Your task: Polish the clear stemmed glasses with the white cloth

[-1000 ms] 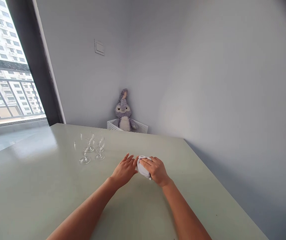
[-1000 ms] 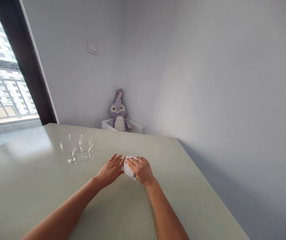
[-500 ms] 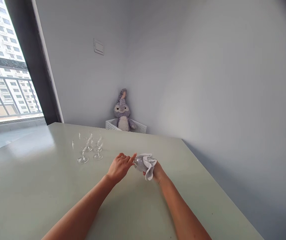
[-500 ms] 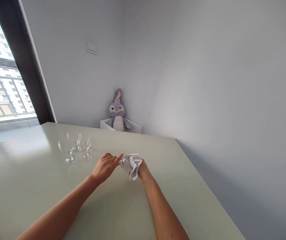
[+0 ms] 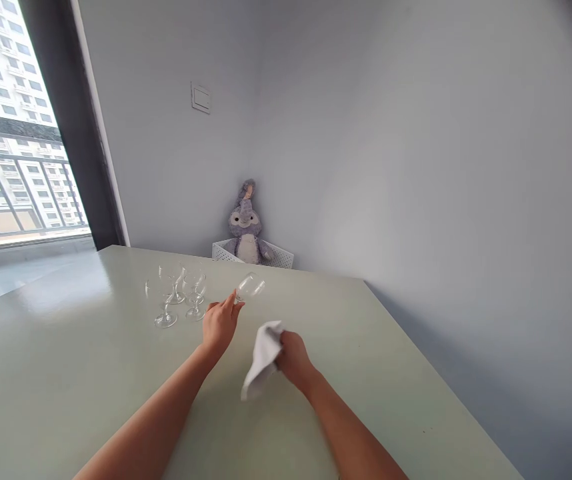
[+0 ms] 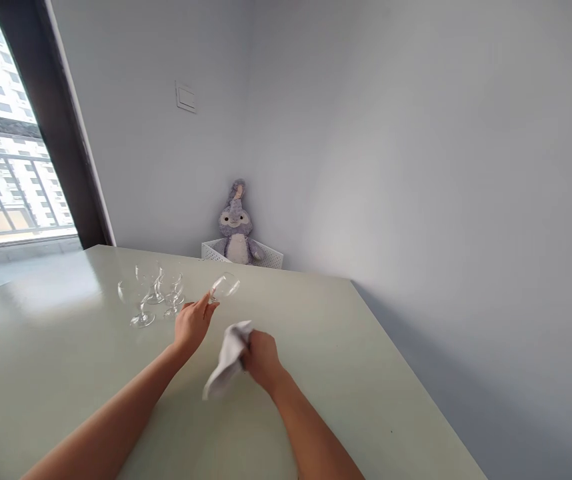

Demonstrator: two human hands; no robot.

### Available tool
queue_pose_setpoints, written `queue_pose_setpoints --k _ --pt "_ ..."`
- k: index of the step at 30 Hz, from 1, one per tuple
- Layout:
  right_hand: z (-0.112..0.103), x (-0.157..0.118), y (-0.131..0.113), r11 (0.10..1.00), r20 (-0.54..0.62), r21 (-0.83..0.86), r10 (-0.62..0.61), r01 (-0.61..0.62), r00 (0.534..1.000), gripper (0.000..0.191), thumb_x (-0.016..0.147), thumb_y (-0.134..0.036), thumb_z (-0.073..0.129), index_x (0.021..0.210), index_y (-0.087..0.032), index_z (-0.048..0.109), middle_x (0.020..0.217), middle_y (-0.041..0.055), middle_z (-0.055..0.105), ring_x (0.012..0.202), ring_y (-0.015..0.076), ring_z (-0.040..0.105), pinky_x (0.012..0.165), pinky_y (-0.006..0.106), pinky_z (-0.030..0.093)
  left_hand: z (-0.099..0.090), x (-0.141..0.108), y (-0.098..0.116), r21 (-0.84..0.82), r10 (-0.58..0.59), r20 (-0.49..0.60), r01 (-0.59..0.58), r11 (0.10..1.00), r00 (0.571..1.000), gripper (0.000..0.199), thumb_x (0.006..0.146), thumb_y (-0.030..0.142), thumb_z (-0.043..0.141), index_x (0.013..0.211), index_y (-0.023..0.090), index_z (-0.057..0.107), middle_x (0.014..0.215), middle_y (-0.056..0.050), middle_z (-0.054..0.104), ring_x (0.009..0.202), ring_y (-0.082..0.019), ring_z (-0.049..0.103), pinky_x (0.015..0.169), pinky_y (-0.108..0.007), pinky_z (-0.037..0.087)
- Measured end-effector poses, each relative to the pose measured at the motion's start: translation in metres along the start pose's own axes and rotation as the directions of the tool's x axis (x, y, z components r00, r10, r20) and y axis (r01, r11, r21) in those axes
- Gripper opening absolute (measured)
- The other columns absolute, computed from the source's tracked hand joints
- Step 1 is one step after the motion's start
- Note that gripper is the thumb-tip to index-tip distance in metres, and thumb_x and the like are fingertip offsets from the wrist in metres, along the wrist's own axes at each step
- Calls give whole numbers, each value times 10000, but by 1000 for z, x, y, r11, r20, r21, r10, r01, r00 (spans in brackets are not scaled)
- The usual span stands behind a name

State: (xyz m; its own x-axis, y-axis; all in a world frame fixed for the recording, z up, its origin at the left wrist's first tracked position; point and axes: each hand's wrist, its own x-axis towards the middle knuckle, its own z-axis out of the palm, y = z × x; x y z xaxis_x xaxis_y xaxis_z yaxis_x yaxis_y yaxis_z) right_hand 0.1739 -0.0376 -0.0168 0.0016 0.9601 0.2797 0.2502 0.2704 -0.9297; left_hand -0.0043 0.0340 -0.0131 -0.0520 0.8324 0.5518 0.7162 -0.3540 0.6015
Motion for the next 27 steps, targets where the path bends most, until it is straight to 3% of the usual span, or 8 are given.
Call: queue_pose_setpoints --k 2,5,9,11,15,19,23,27 --pt "1 -4 -3 952 208 -281 -65 124 976 392 610 -480 675 846 -166 684 811 36 661 797 190 561 752 265 439 -1 0 3 46 -90 28 89 995 996 388 868 388 392 1203 228 507 625 -19 607 651 -196 548 653 -275 354" --pt "-1 -4 -9 752 474 -529 -121 392 872 528 642 -539 662 1073 -239 612 1086 60 603 976 235 502 864 352 390 0 -3 11 35 -114 77 112 993 990 395 891 335 336 1259 223 429 713 -7 635 685 -174 563 640 -263 367" --pt "-11 5 -9 804 174 -494 -280 330 944 330 819 -463 503 1004 -225 638 1008 71 598 952 214 487 877 366 372 7 -13 20 0 31 105 -31 1000 994 424 886 247 328 1308 211 354 765 -5 644 745 -169 574 730 -290 389" --pt "-11 9 -4 887 33 -386 -261 253 965 301 834 -424 491 1001 -218 634 936 72 590 873 200 503 814 351 403 12 -21 24 -30 130 145 -127 991 981 463 880 215 329 1342 197 296 761 -7 644 758 -170 573 757 -302 391" --pt "3 9 9 997 16 28 -68 68 998 371 759 -426 593 1064 -215 590 900 41 589 726 160 526 697 298 437 25 -37 29 -144 323 272 -293 945 907 588 845 127 330 1398 183 138 778 -13 644 763 -162 570 782 -314 399" --pt "18 8 15 937 39 347 34 -46 999 307 751 -436 588 940 -197 627 794 10 619 750 166 553 724 286 430 34 -44 32 -208 325 323 -268 941 889 630 826 92 298 1409 204 88 929 -46 644 843 -167 573 794 -327 415" --pt "12 23 23 944 -107 325 94 -55 990 263 685 -427 646 770 -179 634 716 0 600 662 140 527 646 255 424 35 -44 31 -234 282 319 -213 949 905 683 808 133 372 1408 250 68 1135 -43 588 1023 -173 530 875 -334 402" --pt "-15 60 43 970 -331 201 202 -140 922 317 666 -467 610 595 -161 571 499 -28 490 487 108 444 512 239 389 37 -44 28 -242 265 377 -182 953 888 718 769 138 435 1398 280 119 1202 -33 540 1102 -166 482 907 -319 381"
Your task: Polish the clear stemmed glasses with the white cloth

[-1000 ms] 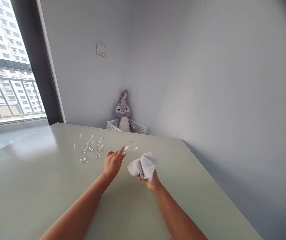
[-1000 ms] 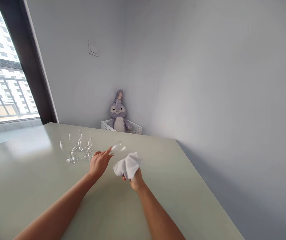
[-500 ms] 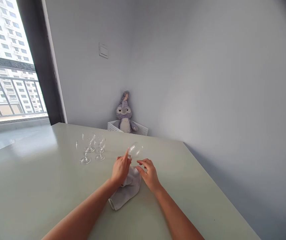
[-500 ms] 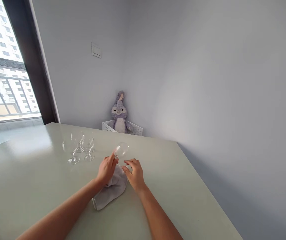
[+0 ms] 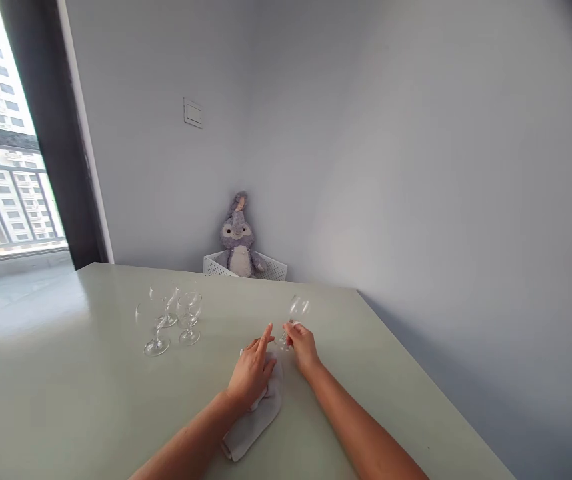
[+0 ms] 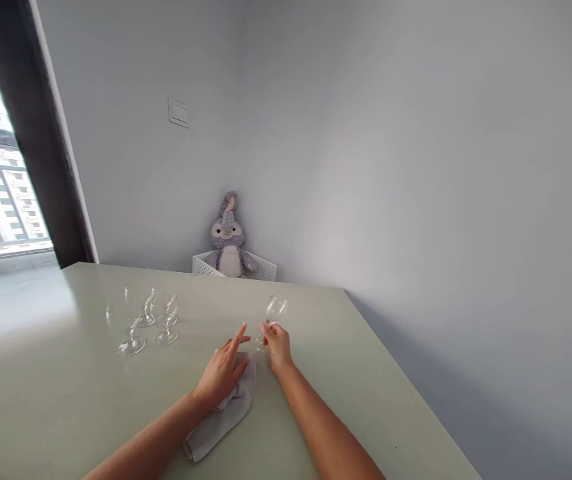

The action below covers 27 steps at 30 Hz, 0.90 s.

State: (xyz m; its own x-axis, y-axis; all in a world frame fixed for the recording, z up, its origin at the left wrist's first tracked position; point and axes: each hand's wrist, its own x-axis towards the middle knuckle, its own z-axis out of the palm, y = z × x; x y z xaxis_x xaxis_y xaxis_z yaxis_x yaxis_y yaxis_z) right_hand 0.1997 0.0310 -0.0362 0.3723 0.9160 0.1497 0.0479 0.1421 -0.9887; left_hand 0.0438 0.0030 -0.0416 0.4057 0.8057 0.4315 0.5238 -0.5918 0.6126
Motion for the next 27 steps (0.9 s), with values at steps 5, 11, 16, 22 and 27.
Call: queue_pose_setpoints --k 5,11,16,22,27 --pt "-38 64 9 996 -227 -86 3 -24 974 280 631 -433 581 695 -161 585 594 3 568 533 124 504 505 229 396 0 2 -3 -11 -124 120 126 992 985 619 767 186 445 1357 240 267 1173 -52 552 1084 -177 487 904 -324 375" --pt "-77 103 27 958 -366 -265 1 -105 931 221 632 -361 535 718 -169 601 697 47 653 551 149 573 474 222 388 0 5 -8 -19 -173 86 175 984 981 467 742 176 468 1207 216 476 1138 -55 570 1075 -196 488 903 -328 372" --pt "-94 117 40 899 -427 -403 -20 -171 904 207 633 -328 527 746 -182 620 763 50 675 604 163 604 552 227 413 -3 8 -13 -100 -203 -18 201 975 979 310 743 152 465 1019 214 593 1108 -37 587 1052 -192 498 909 -329 377" --pt "-119 111 34 825 -423 -527 -47 -204 905 248 621 -301 507 788 -165 630 765 81 664 676 214 602 599 273 417 -17 9 -14 -296 -362 -397 255 920 843 247 773 159 407 923 226 591 1010 -24 587 970 -172 516 866 -336 410" --pt "-145 83 35 801 -464 -565 -111 -197 879 479 592 -238 493 1053 -122 553 993 154 613 799 263 575 682 355 417 -25 14 -20 -554 -650 -568 349 755 505 197 757 178 427 947 205 471 957 -37 521 827 -143 522 743 -303 458"
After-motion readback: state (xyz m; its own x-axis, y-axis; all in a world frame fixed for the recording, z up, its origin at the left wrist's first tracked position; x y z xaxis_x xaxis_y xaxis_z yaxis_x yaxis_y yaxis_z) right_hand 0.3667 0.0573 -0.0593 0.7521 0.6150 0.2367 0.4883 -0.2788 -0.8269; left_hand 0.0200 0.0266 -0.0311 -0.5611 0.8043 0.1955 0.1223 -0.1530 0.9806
